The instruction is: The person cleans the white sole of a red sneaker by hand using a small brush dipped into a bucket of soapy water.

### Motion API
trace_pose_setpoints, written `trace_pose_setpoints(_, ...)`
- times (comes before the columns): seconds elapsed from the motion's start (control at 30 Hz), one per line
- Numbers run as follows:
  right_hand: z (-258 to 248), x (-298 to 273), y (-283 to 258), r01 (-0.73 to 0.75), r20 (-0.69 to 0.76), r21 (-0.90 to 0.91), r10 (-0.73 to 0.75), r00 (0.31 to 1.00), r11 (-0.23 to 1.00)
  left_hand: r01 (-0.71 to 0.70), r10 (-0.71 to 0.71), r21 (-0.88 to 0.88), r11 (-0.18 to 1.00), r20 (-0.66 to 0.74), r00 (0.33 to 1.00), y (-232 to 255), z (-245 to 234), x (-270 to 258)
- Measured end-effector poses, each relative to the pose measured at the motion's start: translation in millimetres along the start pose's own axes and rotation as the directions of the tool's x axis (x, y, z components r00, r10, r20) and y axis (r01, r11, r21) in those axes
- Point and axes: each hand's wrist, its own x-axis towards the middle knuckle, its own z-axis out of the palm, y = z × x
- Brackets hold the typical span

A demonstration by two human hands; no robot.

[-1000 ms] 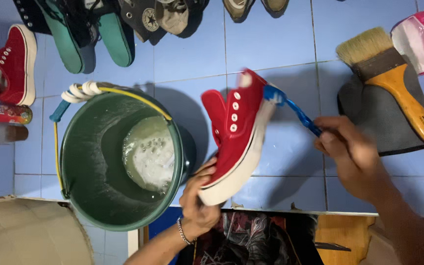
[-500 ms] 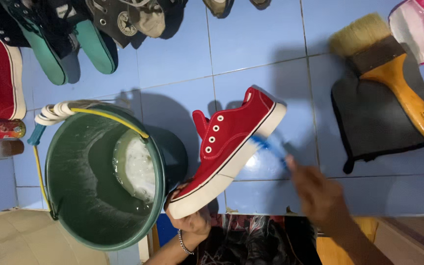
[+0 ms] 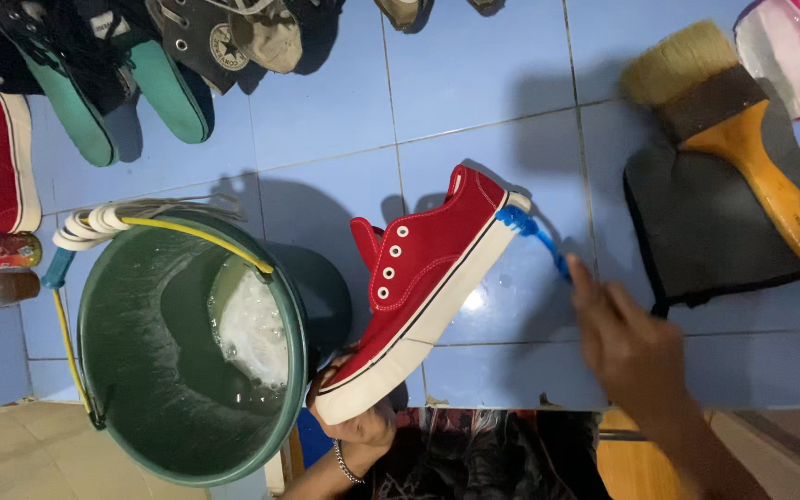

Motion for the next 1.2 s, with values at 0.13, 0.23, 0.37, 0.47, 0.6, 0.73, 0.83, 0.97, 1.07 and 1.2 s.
trace_pose_setpoints(0.13,1.9,-8.7,-5.9,0.16,0.016,-0.154,-0.16,0.987,0.975,-0.03,0.027,0.051,0.998,0.056,0.998,-1.0,-9.7,-0.9)
trace_pose_setpoints(0.23,3.7,0.2,11.7,0.078,0.051,-0.194,-0.07,0.996,0.978,0.127,-0.146,0.077,0.989,0.339,0.929,-44.3,-60.4,-19.3)
trace_pose_setpoints(0.37,-11.5,9.0,-9.0,0.199,-0.031,-0.038,-0.2,0.979,0.979,0.081,-0.069,-0.173,0.982,0.073,0.995,11.1,6.8,7.4)
trace_pose_setpoints(0.47,14.5,9.0,23.9,0.022,0.04,-0.021,-0.021,0.999,1.0,-0.085,0.077,0.098,0.992,0.081,0.994,12.0,3.6,6.5)
trace_pose_setpoints(0.6,7.9,2.6,7.3,0.076,0.068,0.024,-0.078,0.995,0.997,-0.053,0.056,-0.046,0.998,0.062,0.996,5.5,0.1,1.1)
trace_pose_setpoints(0.73,4.3,15.5,12.6,0.005,0.105,0.044,-0.009,0.994,0.999,0.049,-0.049,-0.006,0.999,0.004,0.999,-14.4,-18.0,-14.4)
trace_pose_setpoints(0.83,-2.8,25.0,1.0,0.036,0.039,0.143,-0.042,0.998,0.989,0.344,-0.369,-0.439,0.83,0.031,0.929,-52.0,-52.0,-34.8)
trace_pose_setpoints(0.97,1.9,34.3,14.3,-0.029,0.051,0.174,0.021,0.999,0.984,0.054,-0.065,-0.164,0.985,-0.063,0.996,-23.2,-19.0,-27.9)
trace_pose_setpoints(1.07,-0.2,19.1,1.7,0.0,0.036,0.26,-0.01,0.999,0.966,0.031,-0.031,0.007,1.0,0.048,0.998,-9.8,-15.3,-9.3)
trace_pose_setpoints(1.2,7.9,14.9,14.8,-0.099,0.097,0.241,0.078,0.992,0.966,0.003,-0.008,0.059,0.998,0.083,0.997,11.6,-2.8,3.6)
